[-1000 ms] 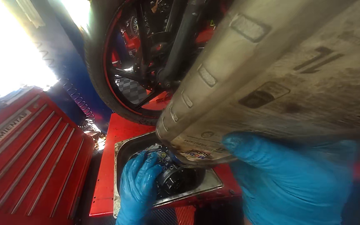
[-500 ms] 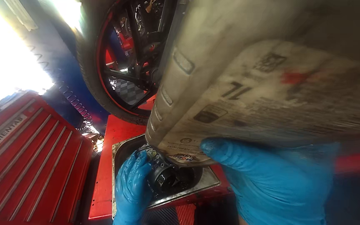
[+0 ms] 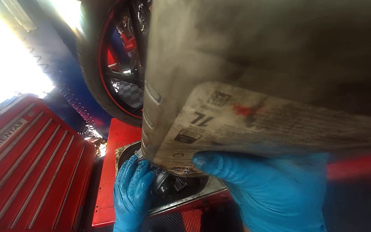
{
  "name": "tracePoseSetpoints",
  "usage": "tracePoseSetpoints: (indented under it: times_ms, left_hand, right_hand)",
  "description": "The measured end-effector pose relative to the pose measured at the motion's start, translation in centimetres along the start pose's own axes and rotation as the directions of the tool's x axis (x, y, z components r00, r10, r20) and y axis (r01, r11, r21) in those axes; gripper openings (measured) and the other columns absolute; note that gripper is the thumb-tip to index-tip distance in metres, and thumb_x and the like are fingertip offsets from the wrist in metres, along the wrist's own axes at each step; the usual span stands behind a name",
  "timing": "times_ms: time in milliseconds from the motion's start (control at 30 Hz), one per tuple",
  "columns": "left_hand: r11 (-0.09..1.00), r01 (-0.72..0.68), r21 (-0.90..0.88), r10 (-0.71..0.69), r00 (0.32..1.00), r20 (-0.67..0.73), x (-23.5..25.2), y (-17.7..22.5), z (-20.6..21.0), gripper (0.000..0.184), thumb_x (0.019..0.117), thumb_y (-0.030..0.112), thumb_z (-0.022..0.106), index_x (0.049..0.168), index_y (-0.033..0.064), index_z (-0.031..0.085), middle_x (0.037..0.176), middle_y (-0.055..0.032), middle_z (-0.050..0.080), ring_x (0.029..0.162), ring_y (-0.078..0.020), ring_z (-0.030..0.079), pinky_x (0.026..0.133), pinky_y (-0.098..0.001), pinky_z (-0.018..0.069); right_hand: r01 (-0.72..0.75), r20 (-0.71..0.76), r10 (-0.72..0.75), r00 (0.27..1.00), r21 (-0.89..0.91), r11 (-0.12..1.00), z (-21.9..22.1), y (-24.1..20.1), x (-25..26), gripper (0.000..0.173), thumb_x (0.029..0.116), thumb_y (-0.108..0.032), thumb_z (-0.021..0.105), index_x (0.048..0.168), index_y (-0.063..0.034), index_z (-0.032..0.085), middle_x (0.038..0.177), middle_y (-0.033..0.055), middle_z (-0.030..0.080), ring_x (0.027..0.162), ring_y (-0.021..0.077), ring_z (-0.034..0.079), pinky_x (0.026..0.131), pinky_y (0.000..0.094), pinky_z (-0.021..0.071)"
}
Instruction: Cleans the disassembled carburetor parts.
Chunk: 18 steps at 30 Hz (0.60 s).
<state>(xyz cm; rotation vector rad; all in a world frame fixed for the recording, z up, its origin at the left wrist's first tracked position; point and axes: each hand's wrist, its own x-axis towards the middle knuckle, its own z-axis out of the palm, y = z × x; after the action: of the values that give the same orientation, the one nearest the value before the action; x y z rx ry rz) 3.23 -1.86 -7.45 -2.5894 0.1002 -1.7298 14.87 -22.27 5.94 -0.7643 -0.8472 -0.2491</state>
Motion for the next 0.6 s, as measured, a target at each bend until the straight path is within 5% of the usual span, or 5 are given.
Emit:
tracePoseSetpoints:
  times_ms: [233,367,600]
  left_hand:
    - [0.999,0.051,-0.002,-0.051,0.999,-0.018,-0.3,-0.1,-0.2,0.020,0.0959,0.016,0.063,0.115,0.0208,0.060,0.123,0.0003,0.071,0.128,-0.0239,0.062,0.111,-0.0451,0.0488]
    - [0.996,0.083,-0.015,-0.083,0.996,-0.029,-0.4,-0.1,-0.2,0.020,0.0942,0.018,0.064,0.113,0.0206,0.059,0.120,0.0000,0.072,0.126,-0.0234,0.063,0.111,-0.0452,0.0489]
    - [0.988,0.138,-0.064,-0.140,0.990,-0.025,-0.4,0.2,0.0,0.036,0.0867,0.019,0.073,0.118,0.0198,0.056,0.122,-0.0042,0.071,0.124,-0.0266,0.064,0.110,-0.0492,0.0497]
  right_hand:
    - [0.001,0.016,-0.002,1.000,0.061,0.998,0.0,0.3,-0.7,0.052,0.0740,-0.003,0.089,0.120,-0.0111,0.067,0.111,0.0033,0.073,0.101,0.0164,0.072,0.087,0.0355,0.0642]
    - [-0.001,0.001,0.001,1.000,0.093,0.996,-1.4,0.7,-0.9,0.051,0.0739,0.002,0.087,0.120,-0.0066,0.067,0.111,0.0097,0.073,0.101,0.0223,0.072,0.088,0.0424,0.0631]
    - [0.041,-0.095,-0.028,0.995,0.135,0.990,0.1,0.6,-0.7,0.047,0.0777,-0.002,0.085,0.119,-0.0109,0.066,0.112,0.0032,0.072,0.104,0.0156,0.070,0.091,0.0355,0.0617]
